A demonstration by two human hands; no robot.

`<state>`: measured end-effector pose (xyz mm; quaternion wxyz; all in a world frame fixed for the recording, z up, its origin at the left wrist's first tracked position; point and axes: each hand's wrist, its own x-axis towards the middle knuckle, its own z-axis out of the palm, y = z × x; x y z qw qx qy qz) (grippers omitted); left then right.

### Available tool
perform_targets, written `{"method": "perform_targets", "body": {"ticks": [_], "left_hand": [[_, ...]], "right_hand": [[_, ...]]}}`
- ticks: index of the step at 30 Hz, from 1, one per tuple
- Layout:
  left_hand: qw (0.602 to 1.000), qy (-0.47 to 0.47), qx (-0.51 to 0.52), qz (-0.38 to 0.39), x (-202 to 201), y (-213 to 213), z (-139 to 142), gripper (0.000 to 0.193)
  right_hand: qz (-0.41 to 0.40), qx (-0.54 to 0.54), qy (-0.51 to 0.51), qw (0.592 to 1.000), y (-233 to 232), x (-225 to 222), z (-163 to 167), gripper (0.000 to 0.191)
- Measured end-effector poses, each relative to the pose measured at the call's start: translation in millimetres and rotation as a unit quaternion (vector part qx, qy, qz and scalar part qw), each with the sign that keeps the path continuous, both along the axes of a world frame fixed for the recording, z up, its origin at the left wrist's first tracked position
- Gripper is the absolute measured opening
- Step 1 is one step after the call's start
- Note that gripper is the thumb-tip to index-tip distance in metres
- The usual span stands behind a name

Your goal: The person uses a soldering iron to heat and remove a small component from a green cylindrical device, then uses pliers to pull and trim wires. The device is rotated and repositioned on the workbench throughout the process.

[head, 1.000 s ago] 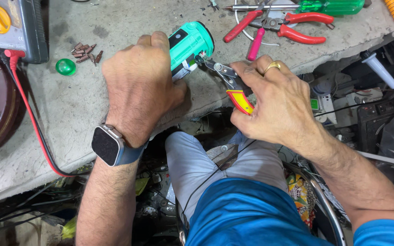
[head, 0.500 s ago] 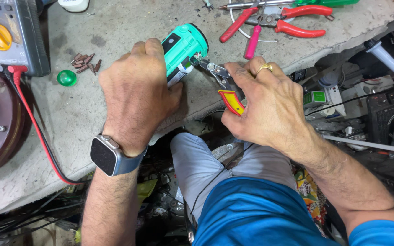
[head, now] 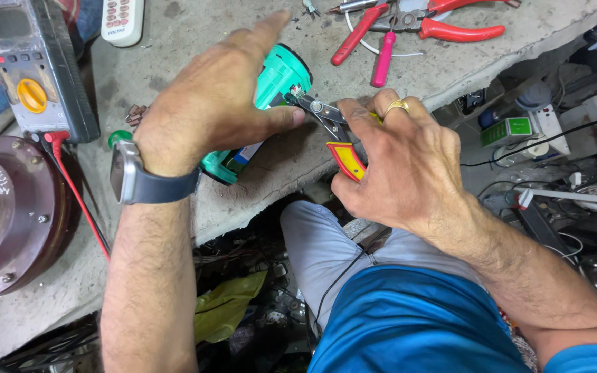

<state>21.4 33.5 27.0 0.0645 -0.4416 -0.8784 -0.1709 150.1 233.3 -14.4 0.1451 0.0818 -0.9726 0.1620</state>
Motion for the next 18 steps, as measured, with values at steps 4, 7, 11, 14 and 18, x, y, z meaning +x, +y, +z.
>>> {"method": "perform_targets", "body": {"ticks": [4,7,11,14,18], "left_hand": [[0.995,-0.051,-0.069,0.055,-0.2,8.7,-6.0,0.077],[0.998,-0.044,-0.028,0.028,2.6,10.6,-5.8,0.07],[1.0,-0.029,-0.006,0.009,3.6,15.2,-4.5,0.067],[1.0,-0.027,0.007,-0.004,5.5,17.5,-5.0,0.066],[1.0,-0.029,0.006,-0.008,4.3,20.1,-4.3,0.065]], "right_hand": [[-0.006,0.001,-0.011,1.0,1.9,-1.6,1.3,0.073],[-0.004,-0.003,-0.028,1.0,4.7,-3.4,2.9,0.073],[-0.006,0.001,-0.054,0.999,9.0,-6.2,7.7,0.071],[0.011,0.012,-0.067,0.998,13.6,-11.0,12.4,0.073],[0.005,0.029,-0.056,0.998,12.9,-11.7,14.9,0.071]]}}
